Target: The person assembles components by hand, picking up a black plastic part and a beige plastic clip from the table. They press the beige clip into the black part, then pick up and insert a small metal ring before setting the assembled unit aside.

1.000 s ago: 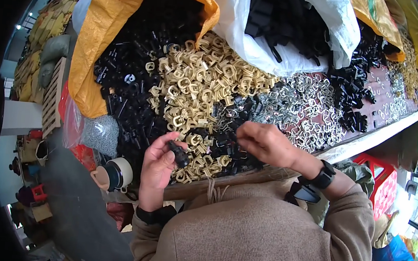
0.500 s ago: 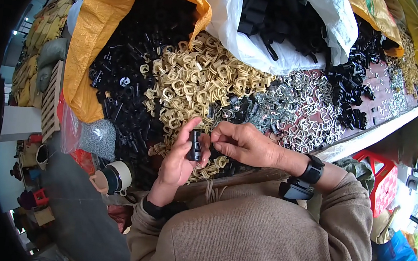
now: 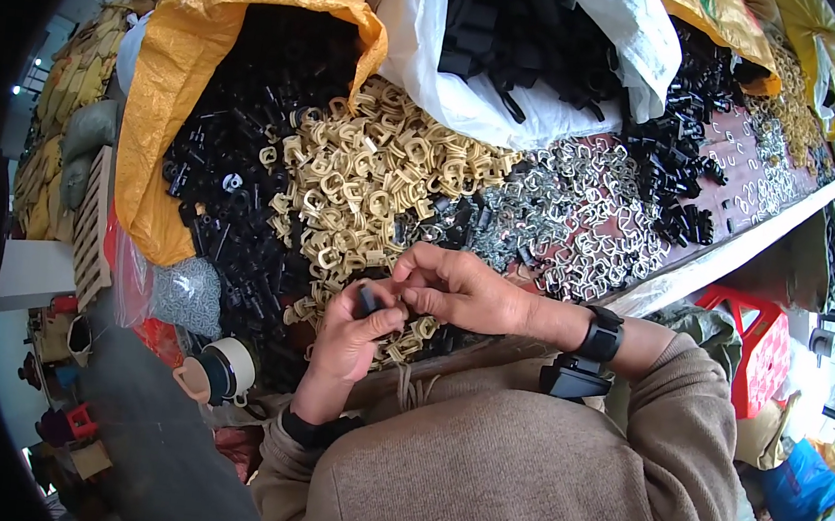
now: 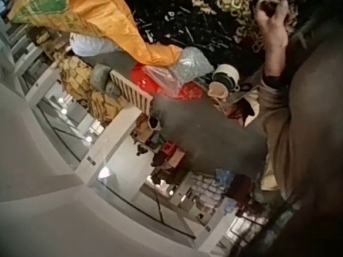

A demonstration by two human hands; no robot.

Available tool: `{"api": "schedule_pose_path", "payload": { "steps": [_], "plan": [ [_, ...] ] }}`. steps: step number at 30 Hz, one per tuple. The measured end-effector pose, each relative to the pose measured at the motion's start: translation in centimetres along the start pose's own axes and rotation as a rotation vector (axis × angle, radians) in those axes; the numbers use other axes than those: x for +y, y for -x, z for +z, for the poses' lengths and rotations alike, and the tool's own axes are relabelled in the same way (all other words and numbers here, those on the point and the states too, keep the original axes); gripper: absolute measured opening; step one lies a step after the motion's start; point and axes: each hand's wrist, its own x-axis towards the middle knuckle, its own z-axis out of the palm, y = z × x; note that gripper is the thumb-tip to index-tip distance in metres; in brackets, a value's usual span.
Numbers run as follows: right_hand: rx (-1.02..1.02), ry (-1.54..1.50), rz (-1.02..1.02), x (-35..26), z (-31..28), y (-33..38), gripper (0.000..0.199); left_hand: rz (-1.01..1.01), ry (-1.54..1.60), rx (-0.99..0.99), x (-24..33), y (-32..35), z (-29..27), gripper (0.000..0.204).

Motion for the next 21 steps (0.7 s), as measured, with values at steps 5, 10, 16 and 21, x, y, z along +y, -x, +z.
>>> {"api": "schedule_pose_path", "payload": {
  "steps": [5,10,16,21],
  "plan": [
    [-0.021,-0.169,0.029,1.5,0.3,-0.1,0.017,0.100,-0.156,0.149,-0.1,0.1,1.0,0.013],
    [-0.025,-0.241,0.051,1.3,0.5,-0.2,0.017,0.238,-0.447,0.182,-0.6,0.0,0.5,0.009],
    [-0.016,-0.228,0.038,1.7,0.4,-0.3,0.017,0.285,-0.617,0.193,-0.3,0.0,0.8,0.009],
    [-0.018,-0.256,0.033,2.1,0.3,-0.3,0.017,0.459,-0.784,0.220,-0.1,-0.2,1.4,0.010]
  ]
}}
